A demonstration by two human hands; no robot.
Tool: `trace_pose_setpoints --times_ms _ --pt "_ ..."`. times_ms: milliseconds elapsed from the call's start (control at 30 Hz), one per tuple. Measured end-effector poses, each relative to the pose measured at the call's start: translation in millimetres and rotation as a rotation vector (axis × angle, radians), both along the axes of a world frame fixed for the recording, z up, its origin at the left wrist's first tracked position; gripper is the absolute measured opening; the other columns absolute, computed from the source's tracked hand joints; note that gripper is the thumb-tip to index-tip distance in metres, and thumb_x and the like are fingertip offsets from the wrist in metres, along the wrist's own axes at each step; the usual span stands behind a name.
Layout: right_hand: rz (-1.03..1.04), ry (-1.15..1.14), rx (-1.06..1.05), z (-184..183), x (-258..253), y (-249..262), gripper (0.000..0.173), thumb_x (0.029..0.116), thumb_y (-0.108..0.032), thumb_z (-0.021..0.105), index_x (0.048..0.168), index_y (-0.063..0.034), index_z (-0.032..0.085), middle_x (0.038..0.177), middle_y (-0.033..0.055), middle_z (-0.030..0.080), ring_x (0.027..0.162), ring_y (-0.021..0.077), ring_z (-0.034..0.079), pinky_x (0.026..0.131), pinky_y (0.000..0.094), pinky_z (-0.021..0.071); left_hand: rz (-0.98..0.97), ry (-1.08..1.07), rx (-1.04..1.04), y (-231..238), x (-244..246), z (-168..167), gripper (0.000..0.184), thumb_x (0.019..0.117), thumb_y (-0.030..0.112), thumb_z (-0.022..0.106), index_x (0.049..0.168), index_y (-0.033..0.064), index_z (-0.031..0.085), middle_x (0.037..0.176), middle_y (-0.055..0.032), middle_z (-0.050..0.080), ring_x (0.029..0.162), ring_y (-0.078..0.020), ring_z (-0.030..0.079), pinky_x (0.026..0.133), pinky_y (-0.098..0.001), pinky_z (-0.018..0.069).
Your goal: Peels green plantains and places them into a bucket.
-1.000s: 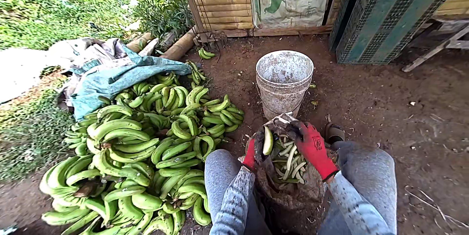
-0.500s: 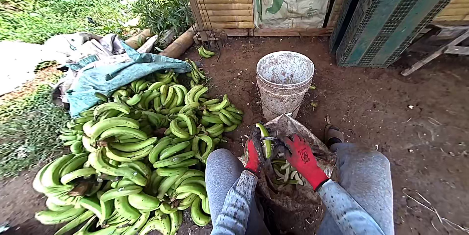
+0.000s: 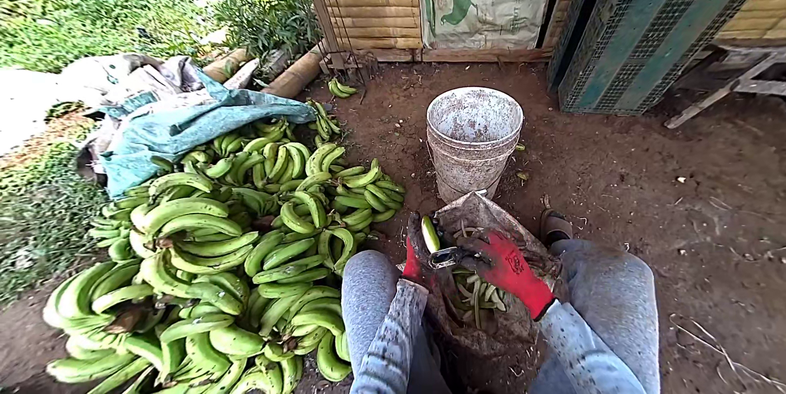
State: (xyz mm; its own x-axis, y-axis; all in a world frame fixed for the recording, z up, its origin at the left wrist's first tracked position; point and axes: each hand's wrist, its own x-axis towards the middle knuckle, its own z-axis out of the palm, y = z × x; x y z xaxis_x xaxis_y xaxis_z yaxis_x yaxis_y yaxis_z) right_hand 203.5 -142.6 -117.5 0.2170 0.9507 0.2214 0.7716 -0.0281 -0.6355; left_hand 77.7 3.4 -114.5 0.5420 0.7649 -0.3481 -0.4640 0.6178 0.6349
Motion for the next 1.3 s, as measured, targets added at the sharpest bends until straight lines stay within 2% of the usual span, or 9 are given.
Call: trace_pose_setpoints --times_ms 167,333,433,600,767,900,967,1167,1300 --pt "-0.096 -0.046 -0.242 12.5 -6.6 16.7 0.04 0.0997 -0.025 0.058 0.134 -0.0069 0.067 0.132 0.027 0.063 0.127 0.044 0.057 0.109 0.0562 0.0433 0.039 0.467 0.475 -17.2 -7.3 -22.4 0.039 0.1126 0.027 0.033 0.125 0.002 0.06 0.099 -0.0097 0.066 0.084 -0.0124 0.064 0.077 -0.0293 0.0559" --pt "-0.289 0.146 -0.38 -3.9 5.2 33.6 0.043 0.1039 -0.025 0.052 0.143 -0.0092 0.06 0.135 0.0227 0.062 0.125 0.0373 0.06 0.108 0.0526 0.0462 -0.127 0.915 0.723 -43.8 -5.3 -15.5 0.043 0.1102 0.013 0.04 0.145 -0.0111 0.044 0.141 -0.0289 0.054 0.132 -0.0288 0.054 0.115 -0.0398 0.0397" --pt "-0.362 0.172 -0.359 -7.5 15.8 33.1 0.043 0.1044 -0.03 0.052 0.144 -0.0141 0.06 0.134 0.0215 0.062 0.123 0.037 0.062 0.106 0.0537 0.0478 -0.088 0.755 0.593 -30.2 -1.6 -29.7 0.037 0.1114 0.021 0.041 0.131 -0.004 0.059 0.109 -0.0175 0.067 0.092 -0.0186 0.066 0.084 -0.0342 0.0562" --pt "0.063 0.128 -0.042 -3.6 12.7 5.2 0.037 0.0933 -0.033 0.071 0.128 -0.0192 0.074 0.123 0.0145 0.07 0.117 0.0279 0.065 0.106 0.0467 0.0493 -0.144 -0.081 -0.017 2.8 0.5 -9.6 0.046 0.1108 0.032 0.025 0.097 0.0055 0.06 0.064 -0.0009 0.057 0.047 -0.0072 0.056 0.044 -0.0202 0.0497" --pt "-0.092 0.037 -0.21 0.8 5.3 14.6 0.042 0.0986 -0.03 0.061 0.136 -0.0114 0.067 0.133 0.0247 0.062 0.127 0.0407 0.058 0.11 0.0534 0.0434 -0.121 0.242 0.473 -15.8 -3.3 -20.3 0.034 0.111 0.021 0.036 0.131 0.003 0.058 0.099 -0.0068 0.066 0.081 -0.0106 0.065 0.073 -0.0269 0.057" --pt "-0.292 0.078 -0.3 -1.9 6.1 27.3 0.047 0.1004 -0.027 0.057 0.145 -0.012 0.058 0.139 0.0237 0.059 0.126 0.0403 0.059 0.107 0.0535 0.0468 -0.064 0.44 0.57 -32.9 -5.1 -31.0 0.034 0.1116 0.021 0.039 0.13 0.0006 0.058 0.104 -0.0112 0.067 0.086 -0.0118 0.066 0.077 -0.0282 0.0574" --pt "-0.316 0.05 -0.325 -0.6 5.1 27.5 0.047 0.1007 -0.029 0.057 0.145 -0.0126 0.058 0.139 0.0238 0.059 0.127 0.0412 0.058 0.106 0.0548 0.0473 -0.072 0.506 0.635 -35.2 -9.9 -31.4 0.038 0.1116 0.019 0.039 0.14 -0.0013 0.054 0.125 -0.0148 0.066 0.108 -0.0117 0.065 0.097 -0.028 0.053" --pt "-0.16 0.267 -0.187 0.0 17.0 12.6 0.04 0.0979 -0.025 0.063 0.136 -0.0121 0.067 0.131 0.0151 0.066 0.122 0.0267 0.064 0.108 0.0454 0.0485 -0.064 0.751 0.723 -27.2 -17.3 -20.1 0.033 0.1083 0.018 0.048 0.13 -0.0034 0.061 0.12 -0.0174 0.068 0.108 -0.0153 0.065 0.1 -0.0315 0.052" --pt "-0.226 0.23 -0.198 4.3 19.9 10.3 0.04 0.0978 -0.025 0.061 0.136 -0.0146 0.066 0.129 0.0148 0.066 0.12 0.0286 0.063 0.106 0.0485 0.0492 -0.033 0.625 0.649 -26.0 -11.2 -6.3 0.028 0.1083 0.019 0.049 0.114 -0.0015 0.068 0.095 -0.0083 0.071 0.086 -0.0086 0.067 0.082 -0.0275 0.0574"
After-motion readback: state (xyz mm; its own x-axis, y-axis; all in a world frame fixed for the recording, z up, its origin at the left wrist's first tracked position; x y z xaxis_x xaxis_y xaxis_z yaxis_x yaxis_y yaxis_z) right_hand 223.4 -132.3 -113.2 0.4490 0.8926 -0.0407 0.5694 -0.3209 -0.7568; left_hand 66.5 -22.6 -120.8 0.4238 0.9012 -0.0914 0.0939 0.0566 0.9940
